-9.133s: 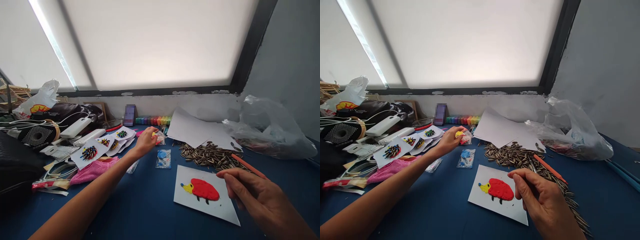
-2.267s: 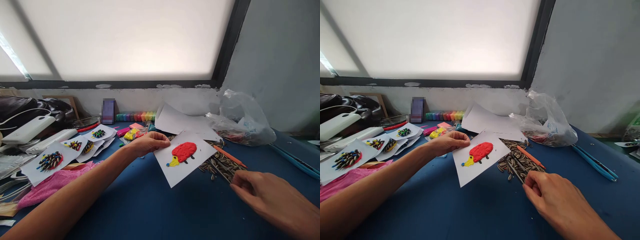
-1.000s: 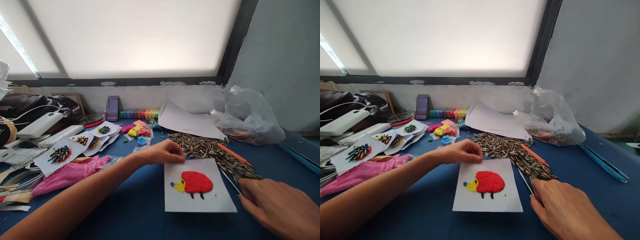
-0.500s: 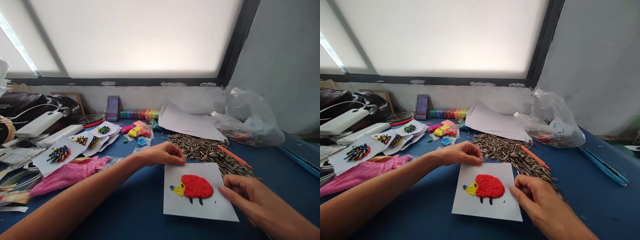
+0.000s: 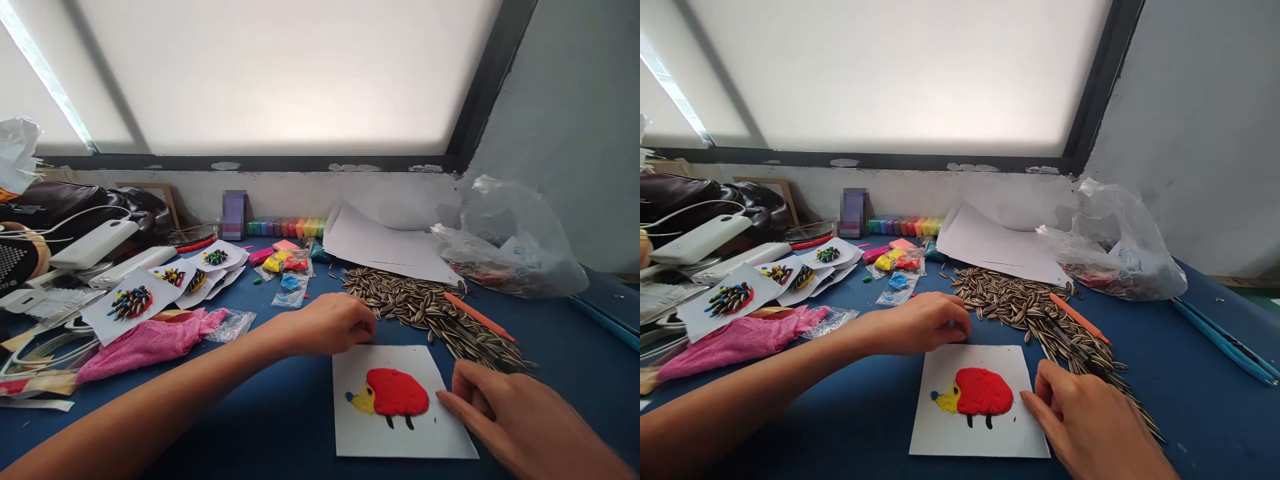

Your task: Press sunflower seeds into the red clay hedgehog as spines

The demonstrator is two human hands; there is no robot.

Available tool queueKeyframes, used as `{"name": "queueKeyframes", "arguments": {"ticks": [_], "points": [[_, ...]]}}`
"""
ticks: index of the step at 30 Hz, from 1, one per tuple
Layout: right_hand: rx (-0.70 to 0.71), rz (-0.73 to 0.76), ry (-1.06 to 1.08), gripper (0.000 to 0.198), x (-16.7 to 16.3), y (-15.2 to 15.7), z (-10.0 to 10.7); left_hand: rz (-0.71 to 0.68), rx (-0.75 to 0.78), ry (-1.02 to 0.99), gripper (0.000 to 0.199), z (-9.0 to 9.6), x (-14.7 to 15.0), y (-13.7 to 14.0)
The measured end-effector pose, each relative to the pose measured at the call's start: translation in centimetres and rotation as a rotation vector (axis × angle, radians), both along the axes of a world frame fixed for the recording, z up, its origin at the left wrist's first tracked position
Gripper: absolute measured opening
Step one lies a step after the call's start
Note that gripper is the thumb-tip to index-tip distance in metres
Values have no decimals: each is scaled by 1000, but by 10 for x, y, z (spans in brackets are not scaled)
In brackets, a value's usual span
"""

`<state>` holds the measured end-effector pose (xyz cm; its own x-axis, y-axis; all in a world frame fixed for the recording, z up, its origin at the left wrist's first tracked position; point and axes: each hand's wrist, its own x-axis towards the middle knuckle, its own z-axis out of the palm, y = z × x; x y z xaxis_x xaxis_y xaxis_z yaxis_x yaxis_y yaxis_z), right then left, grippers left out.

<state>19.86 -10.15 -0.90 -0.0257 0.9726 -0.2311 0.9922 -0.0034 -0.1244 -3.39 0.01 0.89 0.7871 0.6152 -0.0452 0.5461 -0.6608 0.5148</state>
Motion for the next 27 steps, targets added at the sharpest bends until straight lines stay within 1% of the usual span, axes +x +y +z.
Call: {"name": "queueKeyframes", "arguments": {"ticks": [2, 5, 9, 12, 14, 17, 19, 21, 23, 24, 25, 27], "points": [[27, 5, 3, 29, 3, -1, -2, 40, 16, -22, 18, -1, -6, -5], [70, 15, 2, 31, 7, -2, -6, 118, -16, -4, 14, -5, -17, -14], [49, 33, -37, 31, 8, -3, -8, 126, -93, 38, 16, -9, -25, -21], [59, 60, -39, 31, 5, -3, -6, 144, -121, 48, 7, -10, -25, -21], [111, 75, -37, 30, 5, -1, -5, 169, -167, 26, 2, -9, -24, -20], [186, 77, -25, 30, 10, 2, -5, 189, -238, -48, 6, -8, -23, -18], [241, 83, 2, 30, 15, 3, -5, 193, -271, -119, 6, -7, -23, -16], [346, 111, 54, 31, 18, 2, -4, 227, -361, -211, 4, -9, -23, -13], [458, 179, 140, 32, 17, 0, -1, 304, -505, -316, 5, -14, -23, -7], [492, 228, 192, 32, 15, -2, 1, 354, -579, -367, 8, -17, -24, -3], [498, 290, 241, 32, 12, -4, 3, 405, -645, -419, 11, -20, -25, 1], [464, 437, 325, 28, 3, -9, 5, 484, -770, -523, 16, -26, -29, 9]]}}
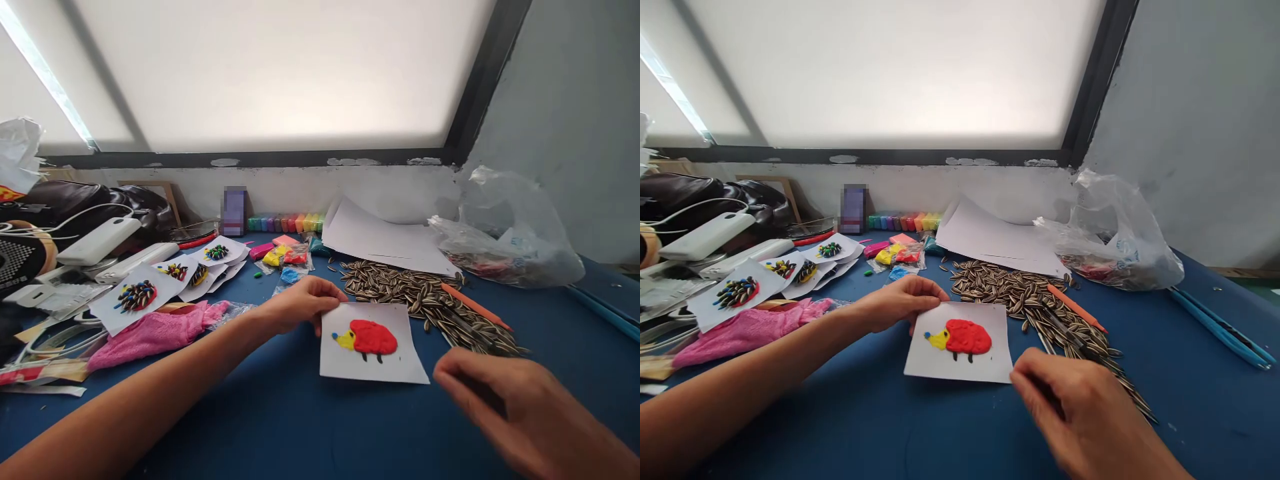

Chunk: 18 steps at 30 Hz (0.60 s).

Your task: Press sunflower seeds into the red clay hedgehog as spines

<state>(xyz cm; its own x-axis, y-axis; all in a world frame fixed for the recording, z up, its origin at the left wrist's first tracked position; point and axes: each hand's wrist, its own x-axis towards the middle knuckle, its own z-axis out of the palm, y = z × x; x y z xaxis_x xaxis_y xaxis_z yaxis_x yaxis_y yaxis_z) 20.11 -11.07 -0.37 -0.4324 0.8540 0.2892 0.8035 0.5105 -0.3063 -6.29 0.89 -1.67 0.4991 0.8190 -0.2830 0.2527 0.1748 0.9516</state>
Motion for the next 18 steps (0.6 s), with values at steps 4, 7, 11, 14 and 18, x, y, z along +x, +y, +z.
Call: {"name": "queueKeyframes", "arguments": {"ticks": [4, 7, 11, 14, 18], "points": [[157, 353, 5, 22, -24, -9, -6, 76, -176, -210, 27, -4, -8, 10], [255, 505, -177, 37, -35, -12, -18, 77, -225, -304, 31, -3, -10, 9], [243, 243, -210, 44, -28, -5, -34, -38, -198, -262, 25, -3, -5, 1], [149, -12, -119, 45, -9, 7, -43, -127, -88, -116, 15, -3, 2, -7], [428, -47, -298, 50, 14, 22, -44, -168, 79, 80, 17, -1, 11, -16]]}}
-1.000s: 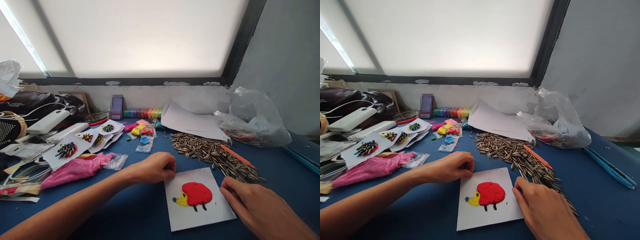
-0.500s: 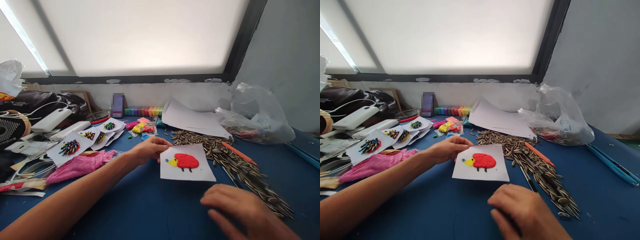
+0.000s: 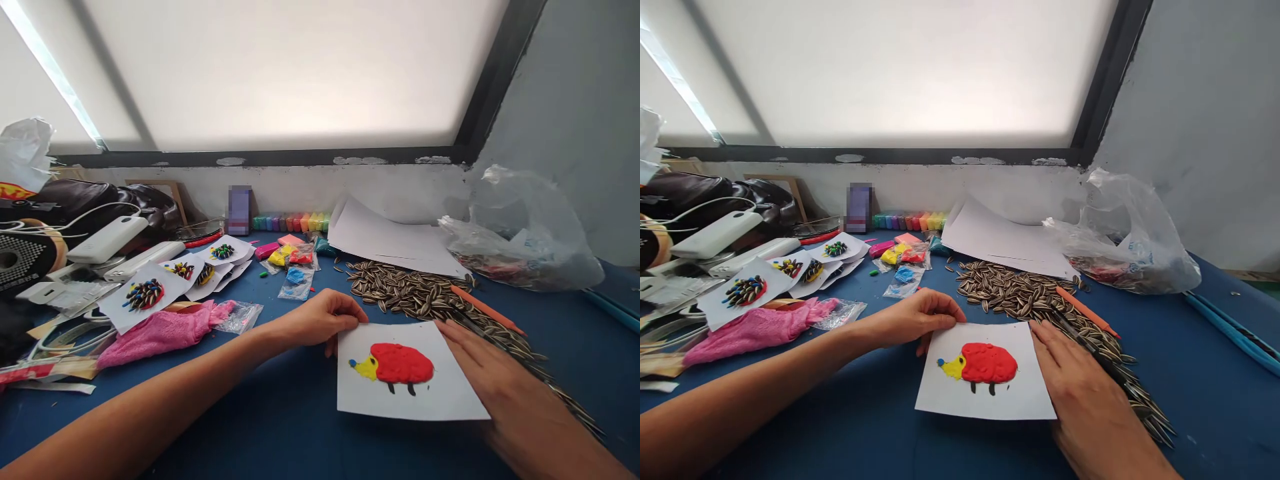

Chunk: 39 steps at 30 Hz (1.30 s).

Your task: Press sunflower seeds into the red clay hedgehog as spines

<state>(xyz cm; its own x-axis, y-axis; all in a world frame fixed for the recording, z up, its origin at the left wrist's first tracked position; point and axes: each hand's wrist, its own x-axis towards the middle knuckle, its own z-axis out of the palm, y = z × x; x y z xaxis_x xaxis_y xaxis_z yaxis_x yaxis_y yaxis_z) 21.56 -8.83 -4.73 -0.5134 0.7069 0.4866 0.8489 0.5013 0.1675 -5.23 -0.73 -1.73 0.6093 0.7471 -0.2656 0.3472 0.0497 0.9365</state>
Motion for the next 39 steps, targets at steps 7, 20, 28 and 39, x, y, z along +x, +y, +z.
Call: {"name": "queueKeyframes", "arguments": {"ticks": [7, 20, 28, 39], "points": [[193, -57, -140, 44, 8, 8, 20, -140, 428, 262, 27, 6, 4, -11], [-243, -28, -52, 26, 9, 40, 39, -23, 808, 251, 19, -16, 2, -10], [-287, -11, -36, 19, 8, 50, 29, -37, 821, 195, 18, -19, 2, -10], [-126, -11, 83, 27, 5, 43, 26, -38, 840, 198, 19, -20, 2, -11]]}}
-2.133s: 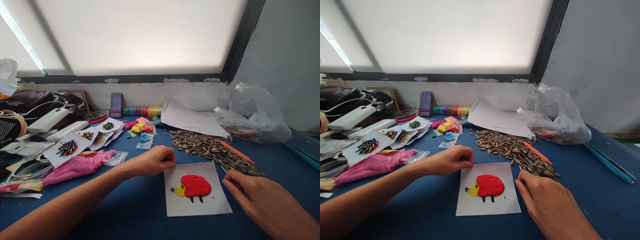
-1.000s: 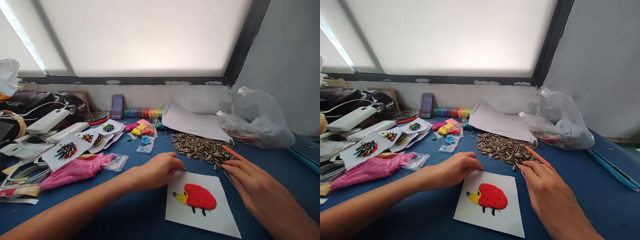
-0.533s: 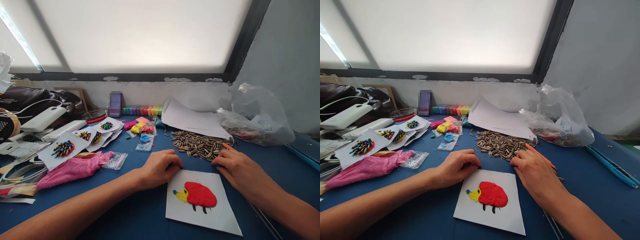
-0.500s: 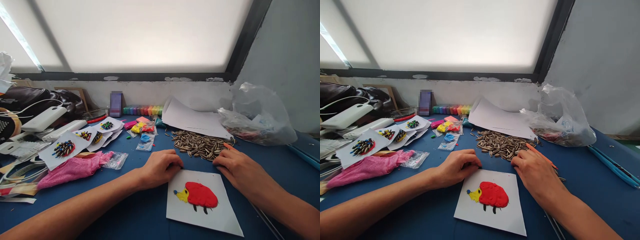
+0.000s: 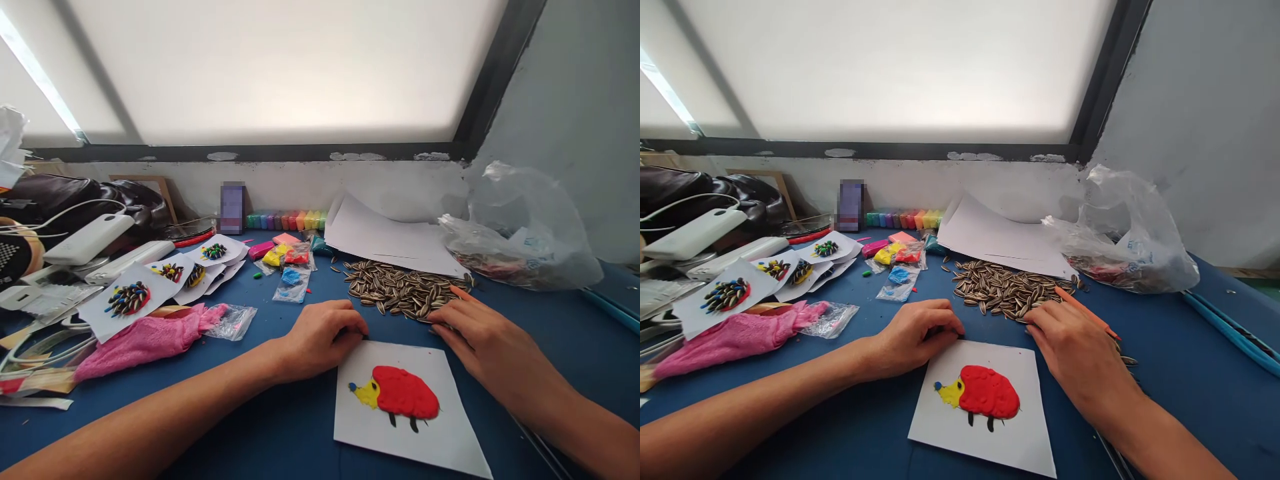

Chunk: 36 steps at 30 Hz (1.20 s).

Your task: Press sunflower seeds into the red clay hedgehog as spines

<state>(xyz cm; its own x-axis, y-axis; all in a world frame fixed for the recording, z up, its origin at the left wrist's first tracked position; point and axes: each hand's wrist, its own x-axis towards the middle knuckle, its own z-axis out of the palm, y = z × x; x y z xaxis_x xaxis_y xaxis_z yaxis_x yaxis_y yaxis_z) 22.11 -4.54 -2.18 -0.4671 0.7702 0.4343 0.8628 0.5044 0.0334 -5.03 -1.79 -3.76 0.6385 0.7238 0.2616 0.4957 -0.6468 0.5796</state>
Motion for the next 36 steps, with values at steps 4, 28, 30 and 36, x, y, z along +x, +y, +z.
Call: {"name": "queueKeyframes", "arguments": {"ticks": [4, 28, 30, 36], "points": [[40, -16, -15, 32, 0, 5, 4, 3, 6, -5, 19, 0, 0, 0], [-225, -79, 360, 17, -25, -12, 23, -27, 22, -12, 20, -3, -1, 3], [-344, -67, 458, 17, -27, -19, 20, -26, 19, -13, 20, -3, -1, 3], [-593, -86, 758, 24, -26, -19, 14, -13, 16, -6, 20, -2, 0, 3]]}}
